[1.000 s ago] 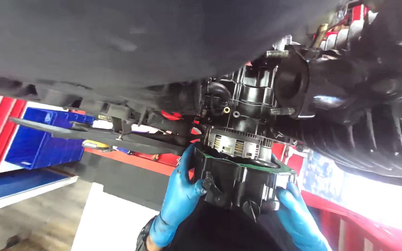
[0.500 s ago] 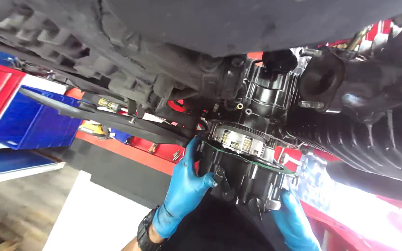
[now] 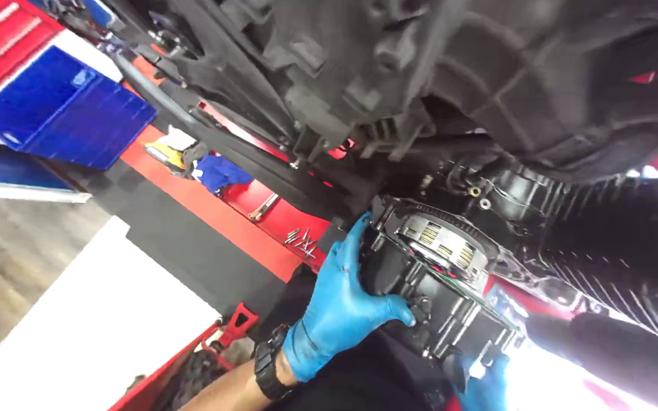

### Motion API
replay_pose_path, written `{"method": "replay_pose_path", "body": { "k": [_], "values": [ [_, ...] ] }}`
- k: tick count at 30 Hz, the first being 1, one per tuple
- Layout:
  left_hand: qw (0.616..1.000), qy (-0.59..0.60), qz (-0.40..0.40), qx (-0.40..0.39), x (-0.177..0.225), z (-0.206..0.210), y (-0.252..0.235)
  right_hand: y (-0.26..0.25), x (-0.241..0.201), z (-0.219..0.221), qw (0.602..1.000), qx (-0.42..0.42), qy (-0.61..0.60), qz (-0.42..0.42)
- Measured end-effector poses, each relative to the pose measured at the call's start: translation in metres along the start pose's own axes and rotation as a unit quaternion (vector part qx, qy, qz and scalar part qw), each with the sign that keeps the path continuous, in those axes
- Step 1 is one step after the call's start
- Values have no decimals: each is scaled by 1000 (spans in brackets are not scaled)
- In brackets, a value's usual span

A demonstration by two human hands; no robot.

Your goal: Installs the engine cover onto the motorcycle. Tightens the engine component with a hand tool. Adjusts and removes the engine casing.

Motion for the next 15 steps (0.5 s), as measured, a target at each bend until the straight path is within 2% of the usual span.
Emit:
{"method": "replay_pose_path", "body": {
  "k": [4,7,15],
  "values": [
    [999,28,15,5,-2,-2,1,3,-3,4,999,-36,5,-8],
    [999,31,25,3,-4,-2,2,9,4,-21,998,-58,-14,7],
    [998,-49,45,-15,5,-7,-1,11,12,-41,997,-56,-44,25]
  ]
}}
Point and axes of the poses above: each hand's wrist, its own y-axis away from the middle knuckle, its own z-axis out of the palm, x = y × z, the point moved 1 cm from there along -y, towards the middle knuckle, and after that the axes turned 11 degrees about x, right-handed, at the moved point
